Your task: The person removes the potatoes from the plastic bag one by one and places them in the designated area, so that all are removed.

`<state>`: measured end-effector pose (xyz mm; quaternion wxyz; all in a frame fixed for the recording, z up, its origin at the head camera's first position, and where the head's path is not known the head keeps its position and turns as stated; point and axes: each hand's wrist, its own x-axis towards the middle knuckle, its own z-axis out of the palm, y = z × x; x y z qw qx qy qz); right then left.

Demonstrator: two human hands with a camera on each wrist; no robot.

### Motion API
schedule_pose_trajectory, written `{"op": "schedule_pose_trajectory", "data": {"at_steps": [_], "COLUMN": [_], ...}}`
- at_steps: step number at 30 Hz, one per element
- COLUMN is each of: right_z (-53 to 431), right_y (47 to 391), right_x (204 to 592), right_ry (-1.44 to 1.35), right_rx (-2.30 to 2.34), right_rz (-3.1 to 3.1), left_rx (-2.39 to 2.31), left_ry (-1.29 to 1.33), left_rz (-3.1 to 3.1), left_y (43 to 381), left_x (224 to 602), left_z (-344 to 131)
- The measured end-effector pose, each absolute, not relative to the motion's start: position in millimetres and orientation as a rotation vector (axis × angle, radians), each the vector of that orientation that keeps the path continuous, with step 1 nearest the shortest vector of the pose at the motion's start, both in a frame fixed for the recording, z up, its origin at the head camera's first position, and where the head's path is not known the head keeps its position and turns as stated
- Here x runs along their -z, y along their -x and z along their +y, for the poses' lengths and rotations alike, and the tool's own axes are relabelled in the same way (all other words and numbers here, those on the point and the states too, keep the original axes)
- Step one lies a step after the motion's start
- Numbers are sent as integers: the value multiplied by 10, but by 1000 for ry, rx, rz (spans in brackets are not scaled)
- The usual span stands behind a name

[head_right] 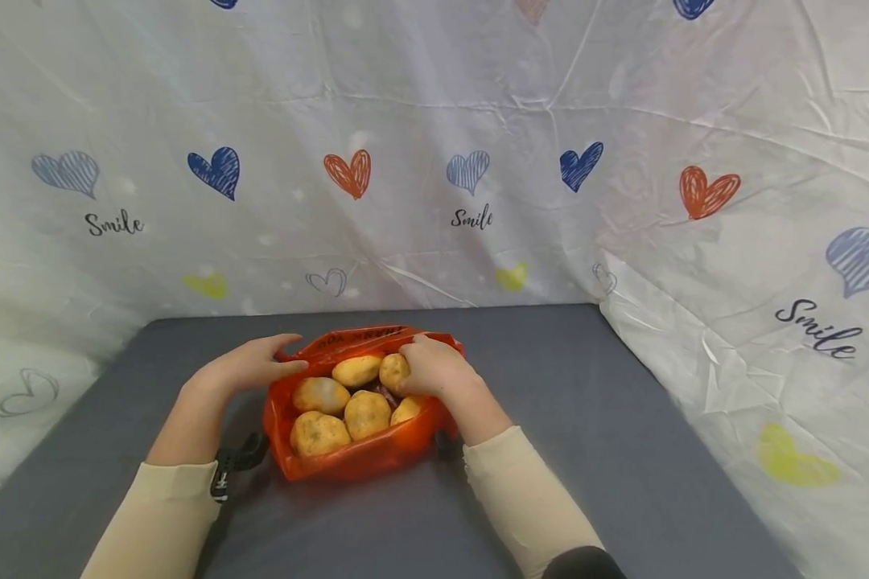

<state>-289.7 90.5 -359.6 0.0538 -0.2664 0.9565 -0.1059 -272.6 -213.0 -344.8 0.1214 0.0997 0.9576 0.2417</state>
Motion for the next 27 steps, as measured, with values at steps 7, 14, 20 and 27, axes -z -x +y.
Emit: {"op": "schedule_pose_trajectory", "data": {"at_steps": [7, 14, 20, 27], "right_z": [923, 936, 938, 984], "right_y": [2970, 2996, 2965, 2885], "right_x": [3710, 3711, 3611, 3458], "right_ry": [789, 899, 909, 968], "right_rx": [318, 326, 405, 610], "right_rz": [2943, 3009, 3004, 2964], "left_rx": [-670, -659, -664, -670], "left_ry": [-261, -254, -250, -252], "left_rz": [2780, 2783, 2782, 2786], "left_y": [2722, 2734, 2732, 2707], "left_x": [3486, 3491, 3493, 3463], "left_z": [-2119, -2135, -2142, -2154]}}
